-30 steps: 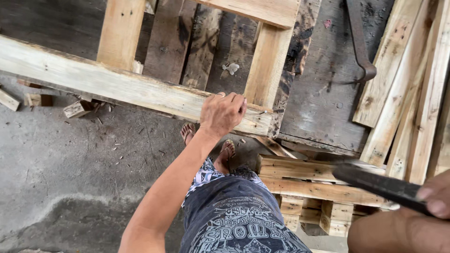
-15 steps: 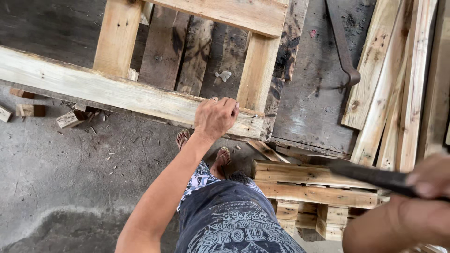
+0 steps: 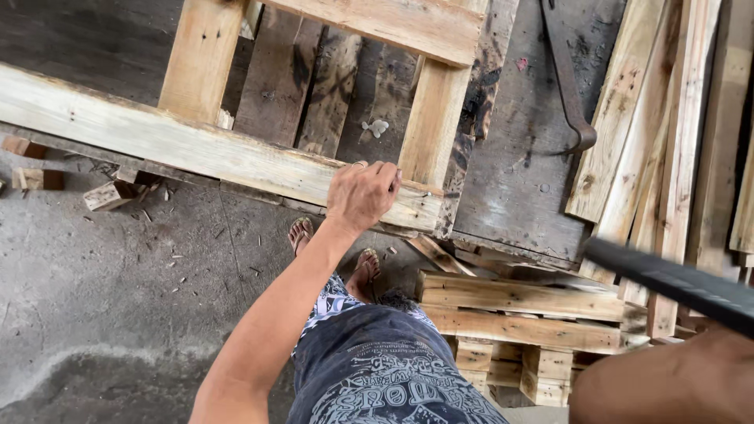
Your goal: The person assembles a wooden frame by arranging planks on a workbench, aligning them, and securing them with nails and a hammer. The person repeatedly positions the planks, picks up nails from a container, and hammers them into the wood to join the pieces.
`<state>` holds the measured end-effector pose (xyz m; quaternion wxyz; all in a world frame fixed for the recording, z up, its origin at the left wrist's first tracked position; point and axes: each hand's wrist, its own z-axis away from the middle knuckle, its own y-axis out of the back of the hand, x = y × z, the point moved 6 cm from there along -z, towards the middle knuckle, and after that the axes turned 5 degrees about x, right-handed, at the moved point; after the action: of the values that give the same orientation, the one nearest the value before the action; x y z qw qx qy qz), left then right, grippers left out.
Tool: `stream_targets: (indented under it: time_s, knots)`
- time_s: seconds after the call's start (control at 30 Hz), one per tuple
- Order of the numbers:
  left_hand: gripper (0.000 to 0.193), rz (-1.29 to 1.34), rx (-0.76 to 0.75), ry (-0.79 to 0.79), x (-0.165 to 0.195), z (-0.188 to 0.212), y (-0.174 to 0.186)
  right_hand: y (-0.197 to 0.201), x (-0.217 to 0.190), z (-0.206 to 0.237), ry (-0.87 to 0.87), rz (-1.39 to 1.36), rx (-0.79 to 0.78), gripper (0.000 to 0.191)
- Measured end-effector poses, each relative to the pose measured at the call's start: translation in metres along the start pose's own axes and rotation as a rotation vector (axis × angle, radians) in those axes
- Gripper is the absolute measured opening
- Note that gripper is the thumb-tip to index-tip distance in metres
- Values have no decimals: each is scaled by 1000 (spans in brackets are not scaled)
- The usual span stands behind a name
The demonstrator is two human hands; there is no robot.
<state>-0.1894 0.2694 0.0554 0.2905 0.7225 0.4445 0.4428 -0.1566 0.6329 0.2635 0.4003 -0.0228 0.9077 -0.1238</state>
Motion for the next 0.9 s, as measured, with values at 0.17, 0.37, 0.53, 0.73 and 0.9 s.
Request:
stream_targets:
  time_s: [0.17,0.37,0.53,0.73,0.9]
  knots:
    - [19,28,37,25,0,4,3,-70,129,114,-814,1025,-735,22]
    - [17,53,-36,21,-1,-3,2,-9,102,70,-613,945,-595,17]
    - [17,85,9,37,-5,2,2,12,4,-7,6,3,8,17]
    - [17,103,-2,74,-11,0,-7,-39,157,153,-784,950,-774,24]
    - [17,59,-21,35,-9,2,-13,-20,125,91,-432,737,-660,23]
